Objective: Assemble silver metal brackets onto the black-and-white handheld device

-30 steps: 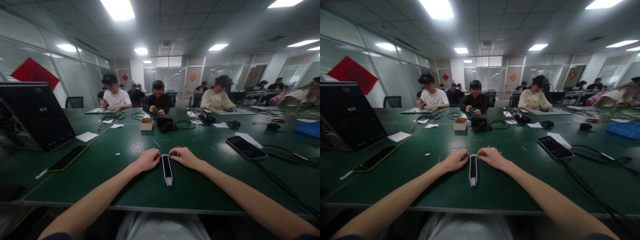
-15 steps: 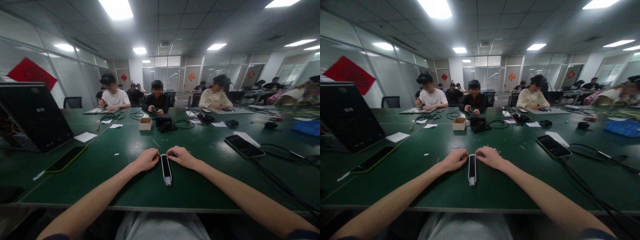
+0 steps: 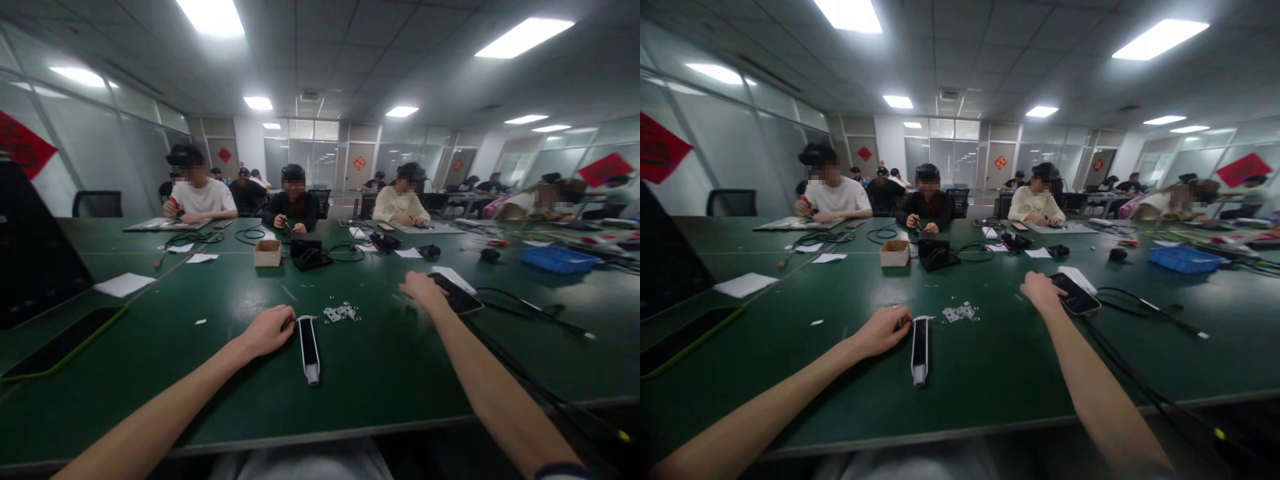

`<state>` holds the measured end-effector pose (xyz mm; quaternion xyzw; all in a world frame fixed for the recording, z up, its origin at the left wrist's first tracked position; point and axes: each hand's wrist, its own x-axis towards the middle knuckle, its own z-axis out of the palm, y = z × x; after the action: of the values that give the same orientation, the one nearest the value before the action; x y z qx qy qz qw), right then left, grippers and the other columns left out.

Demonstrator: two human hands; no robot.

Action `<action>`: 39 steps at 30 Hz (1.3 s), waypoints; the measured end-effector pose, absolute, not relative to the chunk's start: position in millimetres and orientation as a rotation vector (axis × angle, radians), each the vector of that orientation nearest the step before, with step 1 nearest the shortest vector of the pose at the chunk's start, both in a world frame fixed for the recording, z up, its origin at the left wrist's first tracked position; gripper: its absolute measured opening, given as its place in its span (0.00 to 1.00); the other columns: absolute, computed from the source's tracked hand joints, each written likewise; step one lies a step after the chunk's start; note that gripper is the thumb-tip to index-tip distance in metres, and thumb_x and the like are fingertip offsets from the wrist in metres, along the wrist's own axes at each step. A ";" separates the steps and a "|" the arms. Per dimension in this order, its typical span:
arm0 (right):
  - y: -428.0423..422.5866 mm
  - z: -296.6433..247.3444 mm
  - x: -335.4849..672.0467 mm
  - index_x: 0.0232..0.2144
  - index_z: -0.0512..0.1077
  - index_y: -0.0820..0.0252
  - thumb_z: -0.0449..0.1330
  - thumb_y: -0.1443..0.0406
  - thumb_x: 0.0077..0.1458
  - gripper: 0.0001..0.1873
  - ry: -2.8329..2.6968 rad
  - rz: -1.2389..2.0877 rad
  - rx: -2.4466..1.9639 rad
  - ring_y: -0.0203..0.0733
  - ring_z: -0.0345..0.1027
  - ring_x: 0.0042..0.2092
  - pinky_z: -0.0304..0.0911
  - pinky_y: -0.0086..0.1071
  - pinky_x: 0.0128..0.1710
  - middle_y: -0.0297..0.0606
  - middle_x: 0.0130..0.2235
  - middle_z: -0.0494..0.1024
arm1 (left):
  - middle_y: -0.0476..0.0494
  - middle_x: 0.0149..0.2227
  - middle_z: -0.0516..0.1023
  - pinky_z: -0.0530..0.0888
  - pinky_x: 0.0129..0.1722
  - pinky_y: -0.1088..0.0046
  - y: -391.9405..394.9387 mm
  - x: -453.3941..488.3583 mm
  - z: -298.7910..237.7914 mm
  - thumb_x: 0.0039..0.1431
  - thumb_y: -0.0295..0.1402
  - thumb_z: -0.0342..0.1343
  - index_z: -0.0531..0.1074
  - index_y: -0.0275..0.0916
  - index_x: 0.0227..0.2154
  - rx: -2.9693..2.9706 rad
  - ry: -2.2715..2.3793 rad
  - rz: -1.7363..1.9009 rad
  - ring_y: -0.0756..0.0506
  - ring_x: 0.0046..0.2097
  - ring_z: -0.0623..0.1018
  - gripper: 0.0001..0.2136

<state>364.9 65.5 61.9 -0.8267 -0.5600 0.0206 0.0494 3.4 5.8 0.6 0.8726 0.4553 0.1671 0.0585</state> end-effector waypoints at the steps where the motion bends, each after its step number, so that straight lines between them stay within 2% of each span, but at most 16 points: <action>1: 67.4 57.9 360.5 0.44 0.73 0.69 0.55 0.63 0.58 0.16 -1.793 0.052 -2.450 0.59 0.69 0.47 0.64 0.45 0.41 0.61 0.46 0.74 | 0.45 0.33 0.74 0.69 0.35 0.71 4.9 3.8 1.1 0.59 0.30 0.48 0.70 0.38 0.35 2.639 1.377 0.493 0.46 0.34 0.73 0.06; 4: 67.4 45.1 328.4 0.39 0.74 0.62 0.53 0.62 0.60 0.13 -2.290 0.011 -1.912 0.46 0.72 0.41 0.62 0.32 0.39 0.48 0.40 0.78 | 0.45 0.34 0.74 0.69 0.35 0.71 3.1 4.3 2.4 0.60 0.31 0.49 0.70 0.38 0.35 2.626 1.391 0.482 0.46 0.35 0.73 0.06; 7: 63.0 36.5 300.4 0.35 0.74 0.60 0.54 0.63 0.58 0.09 -2.589 0.010 -1.458 0.41 0.71 0.37 0.60 0.28 0.36 0.42 0.37 0.78 | 0.45 0.34 0.74 0.69 0.35 0.71 3.1 3.2 1.9 0.60 0.31 0.48 0.70 0.38 0.36 2.619 1.388 0.497 0.46 0.35 0.73 0.06; 12: 57.6 32.5 305.6 0.30 0.76 0.59 0.58 0.69 0.51 0.07 -2.611 0.191 -1.527 0.40 0.71 0.33 0.59 0.27 0.30 0.40 0.33 0.79 | 0.45 0.34 0.74 0.69 0.36 0.71 5.6 1.8 -0.3 0.60 0.31 0.49 0.70 0.39 0.35 2.634 1.370 0.517 0.46 0.35 0.73 0.05; 16: 54.8 34.7 316.6 0.26 0.77 0.59 0.61 0.68 0.46 0.04 -2.607 0.460 -1.606 0.40 0.71 0.31 0.58 0.27 0.27 0.37 0.29 0.78 | 0.45 0.34 0.74 0.69 0.34 0.71 3.9 3.5 2.3 0.59 0.31 0.49 0.70 0.38 0.34 2.622 1.389 0.512 0.46 0.34 0.73 0.05; 20: 52.5 35.3 314.3 0.25 0.77 0.59 0.63 0.67 0.44 0.03 -2.573 0.562 -1.644 0.41 0.71 0.31 0.59 0.28 0.26 0.37 0.28 0.78 | 0.45 0.33 0.74 0.69 0.35 0.71 1.1 5.7 5.7 0.59 0.30 0.49 0.70 0.38 0.34 2.626 1.397 0.500 0.46 0.35 0.73 0.05; 26: 49.1 36.5 308.4 0.25 0.76 0.59 0.61 0.70 0.44 0.04 -2.564 0.643 -1.658 0.40 0.71 0.32 0.60 0.28 0.27 0.36 0.30 0.78 | 0.44 0.34 0.74 0.69 0.34 0.71 -1.5 7.1 8.7 0.59 0.30 0.49 0.70 0.38 0.34 2.607 1.429 0.456 0.45 0.35 0.73 0.05; 31: 46.7 36.8 302.6 0.26 0.74 0.60 0.60 0.69 0.47 0.03 -2.569 0.534 -1.511 0.38 0.68 0.30 0.59 0.28 0.26 0.36 0.29 0.76 | 0.44 0.34 0.74 0.69 0.35 0.70 -0.6 6.3 6.8 0.59 0.29 0.50 0.70 0.38 0.34 2.611 1.405 0.487 0.46 0.35 0.74 0.05; 35: 39.2 29.9 279.1 0.30 0.72 0.62 0.58 0.68 0.53 0.04 -2.439 0.257 -1.163 0.38 0.67 0.32 0.62 0.30 0.32 0.37 0.32 0.75 | 0.43 0.37 0.74 0.70 0.36 0.69 -2.3 7.1 8.3 0.59 0.32 0.51 0.69 0.37 0.38 2.581 1.455 0.567 0.45 0.36 0.74 0.06; 39: 18.4 18.0 241.2 0.34 0.71 0.62 0.56 0.67 0.58 0.05 -2.331 0.202 -0.893 0.39 0.67 0.35 0.64 0.33 0.36 0.39 0.35 0.74 | 0.43 0.40 0.72 0.71 0.35 0.70 -7.3 9.5 12.9 0.60 0.36 0.53 0.67 0.38 0.44 2.592 1.407 0.787 0.47 0.34 0.73 0.11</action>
<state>241.2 18.4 18.0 -0.3387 -0.8839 0.0768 0.3131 9.5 -7.3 12.9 0.8484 0.4604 0.2574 0.0445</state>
